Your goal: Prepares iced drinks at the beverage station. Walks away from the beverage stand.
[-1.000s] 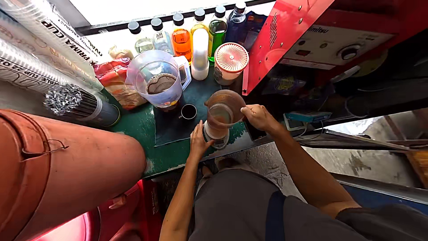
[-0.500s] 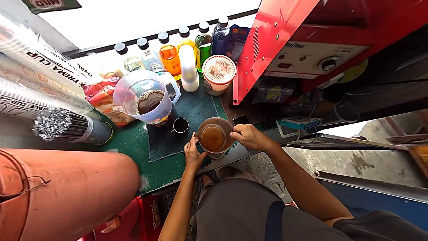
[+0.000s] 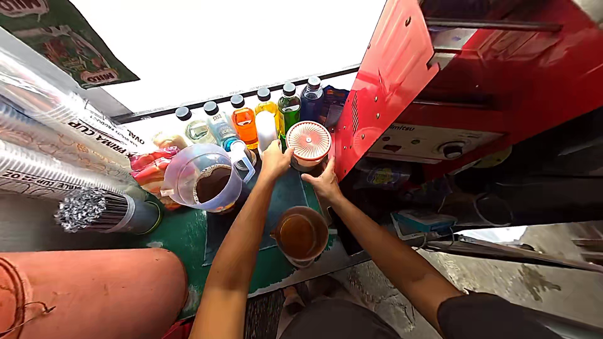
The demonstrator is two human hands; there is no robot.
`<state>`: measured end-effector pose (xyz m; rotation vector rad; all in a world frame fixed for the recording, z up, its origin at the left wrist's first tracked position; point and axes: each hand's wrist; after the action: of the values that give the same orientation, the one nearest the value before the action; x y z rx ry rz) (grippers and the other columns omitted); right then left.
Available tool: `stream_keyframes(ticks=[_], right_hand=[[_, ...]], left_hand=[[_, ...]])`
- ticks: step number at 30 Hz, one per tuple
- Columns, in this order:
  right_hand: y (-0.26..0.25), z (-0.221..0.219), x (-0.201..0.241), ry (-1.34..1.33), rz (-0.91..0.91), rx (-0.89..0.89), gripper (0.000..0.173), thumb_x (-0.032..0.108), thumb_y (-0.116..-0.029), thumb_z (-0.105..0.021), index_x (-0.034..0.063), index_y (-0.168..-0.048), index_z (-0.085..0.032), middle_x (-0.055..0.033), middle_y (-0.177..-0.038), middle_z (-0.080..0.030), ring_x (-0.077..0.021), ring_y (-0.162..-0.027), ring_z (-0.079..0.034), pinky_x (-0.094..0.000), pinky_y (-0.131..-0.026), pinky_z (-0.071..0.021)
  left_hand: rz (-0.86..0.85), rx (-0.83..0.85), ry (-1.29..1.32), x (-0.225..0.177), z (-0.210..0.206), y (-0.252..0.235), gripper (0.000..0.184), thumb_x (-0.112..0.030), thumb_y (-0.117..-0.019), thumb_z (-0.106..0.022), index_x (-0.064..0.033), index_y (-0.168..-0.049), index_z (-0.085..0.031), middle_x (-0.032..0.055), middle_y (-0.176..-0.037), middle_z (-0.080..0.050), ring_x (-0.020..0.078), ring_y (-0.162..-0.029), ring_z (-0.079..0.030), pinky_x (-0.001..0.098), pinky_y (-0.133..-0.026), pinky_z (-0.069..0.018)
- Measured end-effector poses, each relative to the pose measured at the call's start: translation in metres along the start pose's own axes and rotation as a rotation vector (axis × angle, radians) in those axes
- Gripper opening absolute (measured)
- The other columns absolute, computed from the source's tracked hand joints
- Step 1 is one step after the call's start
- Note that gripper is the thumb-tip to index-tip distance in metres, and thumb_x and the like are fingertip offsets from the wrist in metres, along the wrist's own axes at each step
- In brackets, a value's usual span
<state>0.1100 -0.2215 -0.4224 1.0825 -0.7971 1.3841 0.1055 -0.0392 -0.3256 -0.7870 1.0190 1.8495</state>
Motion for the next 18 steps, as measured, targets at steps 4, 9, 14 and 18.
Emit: stream_keyframes(ticks=[4, 9, 14, 18], right_hand=[[-0.049, -0.038, -0.026, -0.157, 0.186, -0.256, 0.163, 0.028, -0.0441, -0.103, 0.0050, -0.163, 0.006, -0.0277, -0.163, -0.026, -0.0348, -0.147, -0.041, -0.0483, -0.119, -0.0409], [-0.064, -0.050, -0.040, -0.198, 0.300, -0.357, 0.157, 0.037, -0.0403, -0.104, -0.0071, -0.158, -0.009, -0.0309, -0.155, -0.037, -0.0338, -0.143, -0.044, -0.0427, -0.120, -0.0407], [-0.021, -0.031, 0.016, -0.056, 0.391, -0.451, 0.149, 0.047, -0.0395, -0.101, -0.0124, -0.151, -0.022, -0.0337, -0.146, -0.046, -0.0349, -0.136, -0.052, -0.0426, -0.115, -0.0451], [0.038, 0.016, 0.098, -0.073, 0.771, -0.174, 0.138, 0.051, -0.0459, -0.101, 0.0068, -0.151, -0.023, -0.0214, -0.146, -0.044, -0.0261, -0.134, -0.051, -0.0430, -0.110, -0.0488]], left_hand=[[0.042, 0.005, 0.126, 0.018, -0.028, -0.064, 0.058, -0.035, -0.1078, -0.050, -0.0070, -0.156, -0.036, 0.0259, -0.138, -0.058, 0.0380, -0.104, -0.070, 0.0560, -0.087, -0.0595], [0.018, 0.002, 0.190, 0.022, -0.033, -0.066, 0.043, -0.016, -0.1059, -0.051, -0.0094, -0.148, -0.049, 0.0224, -0.133, -0.063, 0.0363, -0.109, -0.069, 0.0559, -0.089, -0.0588], [-0.136, -0.092, 0.167, -0.008, 0.001, 0.008, 0.040, -0.019, -0.1049, -0.054, -0.0092, -0.144, -0.055, 0.0169, -0.130, -0.065, 0.0281, -0.092, -0.073, 0.0494, -0.077, -0.0626], [-0.292, -0.302, 0.422, -0.025, 0.049, 0.140, 0.039, -0.011, -0.1038, -0.055, -0.0127, -0.143, -0.055, 0.0094, -0.124, -0.066, 0.0177, -0.065, -0.069, 0.0340, -0.052, -0.0621]])
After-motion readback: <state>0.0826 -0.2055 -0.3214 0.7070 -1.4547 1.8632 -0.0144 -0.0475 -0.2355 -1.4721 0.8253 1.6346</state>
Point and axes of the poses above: each hand's wrist, its own y-axis away from the middle knuckle, its own z-axis out of the back of the hand, x = y × z
